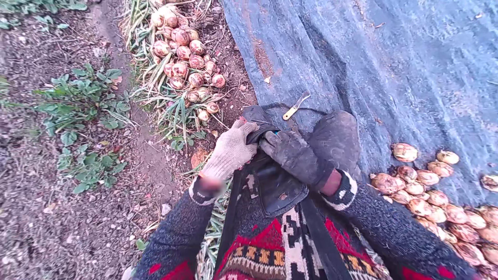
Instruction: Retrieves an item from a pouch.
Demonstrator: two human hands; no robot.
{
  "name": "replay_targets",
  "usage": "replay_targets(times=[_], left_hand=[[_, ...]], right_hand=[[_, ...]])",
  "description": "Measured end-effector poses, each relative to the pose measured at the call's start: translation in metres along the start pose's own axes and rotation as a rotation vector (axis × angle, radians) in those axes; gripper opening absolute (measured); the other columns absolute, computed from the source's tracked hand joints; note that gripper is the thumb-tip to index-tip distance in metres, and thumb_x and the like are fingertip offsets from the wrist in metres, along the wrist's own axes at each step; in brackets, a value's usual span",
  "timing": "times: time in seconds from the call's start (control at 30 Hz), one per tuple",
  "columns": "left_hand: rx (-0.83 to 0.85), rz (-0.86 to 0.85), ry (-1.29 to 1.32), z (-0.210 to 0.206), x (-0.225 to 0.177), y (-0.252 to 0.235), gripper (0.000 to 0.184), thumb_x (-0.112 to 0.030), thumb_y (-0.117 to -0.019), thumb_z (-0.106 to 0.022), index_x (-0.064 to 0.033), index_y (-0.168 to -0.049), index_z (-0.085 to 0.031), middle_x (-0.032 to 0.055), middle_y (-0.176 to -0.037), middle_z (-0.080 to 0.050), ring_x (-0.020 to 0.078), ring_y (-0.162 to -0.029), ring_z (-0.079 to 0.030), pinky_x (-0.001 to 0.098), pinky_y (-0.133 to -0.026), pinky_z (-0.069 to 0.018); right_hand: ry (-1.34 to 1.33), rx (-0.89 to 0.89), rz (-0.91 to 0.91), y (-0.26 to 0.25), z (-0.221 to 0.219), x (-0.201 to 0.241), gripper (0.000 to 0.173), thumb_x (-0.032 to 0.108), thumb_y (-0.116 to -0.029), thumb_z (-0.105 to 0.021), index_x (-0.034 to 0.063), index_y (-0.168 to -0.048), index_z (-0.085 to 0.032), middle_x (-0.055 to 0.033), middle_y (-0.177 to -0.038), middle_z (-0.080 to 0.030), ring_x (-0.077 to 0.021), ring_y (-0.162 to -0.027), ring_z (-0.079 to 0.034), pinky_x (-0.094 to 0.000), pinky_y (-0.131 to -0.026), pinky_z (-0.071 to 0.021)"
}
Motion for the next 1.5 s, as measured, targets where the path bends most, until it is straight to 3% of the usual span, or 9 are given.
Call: replay_targets(times=[0.1, 0.2, 0.57, 0.8, 1.0, 1.17, 1.3, 1.4, 1.5], left_hand=[[0.045, 0.000, 0.170, 0.004, 0.002, 0.000, 0.039, -0.028, -0.0898, -0.067, -0.0255, -0.129, -0.069, -0.0015, -0.133, -0.065, 0.0109, -0.117, -0.063, 0.0394, -0.099, -0.0542], [0.021, -0.016, 0.208, 0.007, 0.005, -0.003, 0.029, -0.025, -0.0936, -0.066, -0.0251, -0.122, -0.073, -0.0043, -0.125, -0.069, 0.0061, -0.106, -0.067, 0.0341, -0.093, -0.0570], [-0.141, -0.080, 0.027, 0.015, -0.037, -0.015, 0.022, -0.028, -0.0941, -0.063, -0.0252, -0.110, -0.079, -0.0060, -0.113, -0.074, 0.0082, -0.108, -0.068, 0.0400, -0.096, -0.0552], [-0.232, -0.225, -0.302, 0.002, -0.083, 0.002, 0.023, -0.026, -0.0941, -0.058, -0.0265, -0.106, -0.078, 0.0005, -0.106, -0.074, 0.0209, -0.098, -0.071, 0.0478, -0.079, -0.0580], [-0.291, -0.331, -0.304, -0.008, -0.111, 0.006, 0.023, -0.023, -0.0959, -0.056, -0.0264, -0.103, -0.077, 0.0012, -0.102, -0.074, 0.0223, -0.096, -0.071, 0.0469, -0.077, -0.0575], [-0.226, -0.219, -0.178, -0.006, -0.086, 0.001, 0.023, -0.030, -0.0955, -0.058, -0.0288, -0.108, -0.077, -0.0040, -0.106, -0.073, 0.0155, -0.098, -0.070, 0.0437, -0.077, -0.0584], [-0.251, -0.134, -0.080, 0.007, -0.065, 0.004, 0.022, -0.032, -0.0956, -0.060, -0.0303, -0.110, -0.077, -0.0055, -0.109, -0.073, 0.0128, -0.099, -0.070, 0.0423, -0.079, -0.0589], [-0.284, -0.108, -0.052, 0.018, -0.049, 0.004, 0.023, -0.030, -0.0956, -0.060, -0.0277, -0.110, -0.078, -0.0042, -0.109, -0.073, 0.0140, -0.101, -0.070, 0.0434, -0.082, -0.0581], [-0.209, -0.063, 0.033, 0.020, -0.031, -0.002, 0.025, -0.033, -0.0945, -0.062, -0.0274, -0.114, -0.076, -0.0053, -0.113, -0.072, 0.0118, -0.107, -0.067, 0.0431, -0.090, -0.0562]], right_hand=[[-0.037, 0.032, 0.001, -0.001, -0.008, -0.002, 0.044, -0.002, -0.1004, -0.046, 0.0102, -0.142, -0.055, -0.0159, -0.137, -0.061, -0.0382, -0.114, -0.064, -0.0545, -0.088, -0.0555], [-0.103, 0.078, -0.001, 0.010, -0.014, -0.011, 0.034, -0.002, -0.0972, -0.049, 0.0086, -0.125, -0.066, -0.0174, -0.114, -0.069, -0.0388, -0.107, -0.066, -0.0547, -0.088, -0.0558], [-0.123, -0.135, 0.052, -0.011, -0.008, 0.013, 0.023, 0.005, -0.1008, -0.048, 0.0020, -0.108, -0.069, -0.0202, -0.114, -0.070, -0.0379, -0.114, -0.066, -0.0518, -0.098, -0.0530], [-0.517, 0.214, -0.538, -0.003, -0.035, -0.005, 0.056, 0.035, -0.0945, -0.062, -0.0058, -0.132, -0.059, -0.0271, -0.134, -0.060, -0.0404, -0.130, -0.056, -0.0562, -0.108, -0.0434], [-0.611, 0.462, -0.379, 0.036, -0.063, 0.000, 0.034, 0.014, -0.1053, -0.049, -0.0079, -0.127, -0.063, -0.0293, -0.131, -0.062, -0.0422, -0.129, -0.056, -0.0559, -0.111, -0.0406], [-0.407, 0.141, -0.715, 0.014, -0.053, -0.016, 0.055, 0.033, -0.0904, -0.065, -0.0058, -0.130, -0.061, -0.0263, -0.127, -0.064, -0.0391, -0.123, -0.060, -0.0546, -0.104, -0.0468], [-0.096, -0.033, -0.396, 0.006, -0.021, -0.005, 0.025, 0.024, -0.0911, -0.065, 0.0003, -0.095, -0.072, -0.0206, -0.092, -0.071, -0.0375, -0.086, -0.071, -0.0548, -0.069, -0.0584], [-0.223, -0.060, -0.110, 0.013, 0.000, -0.004, 0.029, 0.030, -0.0995, -0.058, 0.0136, -0.119, -0.071, -0.0173, -0.127, -0.066, -0.0337, -0.118, -0.064, -0.0485, -0.092, -0.0575], [-0.492, -0.232, -0.055, 0.041, 0.018, -0.027, 0.037, 0.037, -0.0989, -0.064, 0.0184, -0.130, -0.070, -0.0131, -0.137, -0.062, -0.0249, -0.134, -0.055, -0.0404, -0.113, -0.0462]])
Point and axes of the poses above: each hand's wrist, its own y-axis away from the middle knuckle, its own z-axis out of the back of the hand, x = y × z, the point moved 7 cm from there along -y, towards the middle knuckle
